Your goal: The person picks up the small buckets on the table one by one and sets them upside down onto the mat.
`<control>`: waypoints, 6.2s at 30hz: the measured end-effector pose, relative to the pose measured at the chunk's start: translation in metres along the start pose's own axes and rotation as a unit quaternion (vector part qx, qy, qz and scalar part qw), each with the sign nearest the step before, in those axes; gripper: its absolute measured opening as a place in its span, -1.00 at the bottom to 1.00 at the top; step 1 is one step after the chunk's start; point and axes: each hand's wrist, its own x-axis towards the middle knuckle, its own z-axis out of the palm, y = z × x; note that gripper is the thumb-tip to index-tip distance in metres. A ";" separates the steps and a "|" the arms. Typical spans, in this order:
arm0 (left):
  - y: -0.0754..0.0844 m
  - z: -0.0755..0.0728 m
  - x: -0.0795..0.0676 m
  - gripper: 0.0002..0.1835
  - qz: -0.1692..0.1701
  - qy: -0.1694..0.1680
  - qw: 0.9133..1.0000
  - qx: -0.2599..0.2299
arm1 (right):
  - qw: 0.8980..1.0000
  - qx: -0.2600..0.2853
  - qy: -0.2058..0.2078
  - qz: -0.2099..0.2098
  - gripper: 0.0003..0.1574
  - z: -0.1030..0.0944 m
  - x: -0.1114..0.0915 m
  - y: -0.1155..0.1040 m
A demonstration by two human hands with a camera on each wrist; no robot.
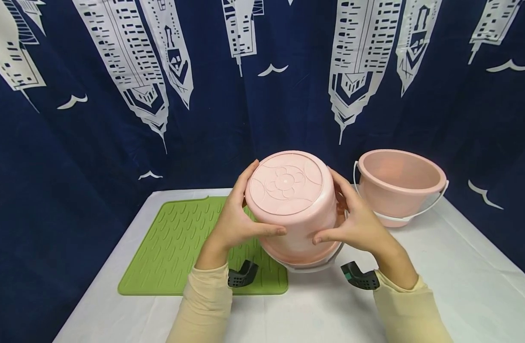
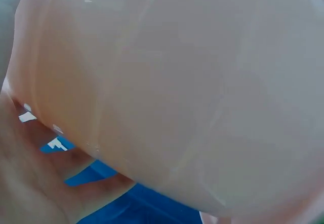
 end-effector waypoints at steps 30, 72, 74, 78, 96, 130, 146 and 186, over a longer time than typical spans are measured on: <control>0.025 -0.010 -0.002 0.29 -0.010 -0.031 0.999 0.009 | 0.992 0.085 0.068 -0.060 0.63 0.014 0.002 -0.017; 0.044 -0.113 -0.010 0.46 -0.110 0.077 0.972 0.191 | 0.997 0.043 0.060 -0.007 0.62 0.007 0.001 -0.007; 0.045 -0.126 -0.010 0.47 -0.124 0.072 0.967 0.212 | 0.997 0.046 0.063 -0.001 0.62 0.004 0.000 -0.006; 0.042 -0.149 -0.011 0.49 -0.156 0.057 0.957 0.240 | 0.996 0.051 0.068 0.007 0.60 -0.001 -0.001 -0.003; -0.037 -0.214 -0.042 0.42 -0.250 0.047 0.940 0.227 | 0.997 0.036 0.070 0.022 0.55 -0.007 -0.002 -0.002; -0.012 -0.223 -0.015 0.32 -0.179 0.001 0.961 0.210 | 0.995 0.011 0.082 0.050 0.58 -0.022 -0.007 -0.005; 0.012 -0.113 0.017 0.13 -0.070 -0.049 0.984 0.157 | 0.985 -0.053 0.131 0.097 0.49 -0.045 -0.013 0.010; 0.010 -0.031 -0.006 0.08 -0.043 -0.088 0.989 0.112 | 0.975 -0.055 0.143 0.164 0.44 -0.057 -0.023 0.035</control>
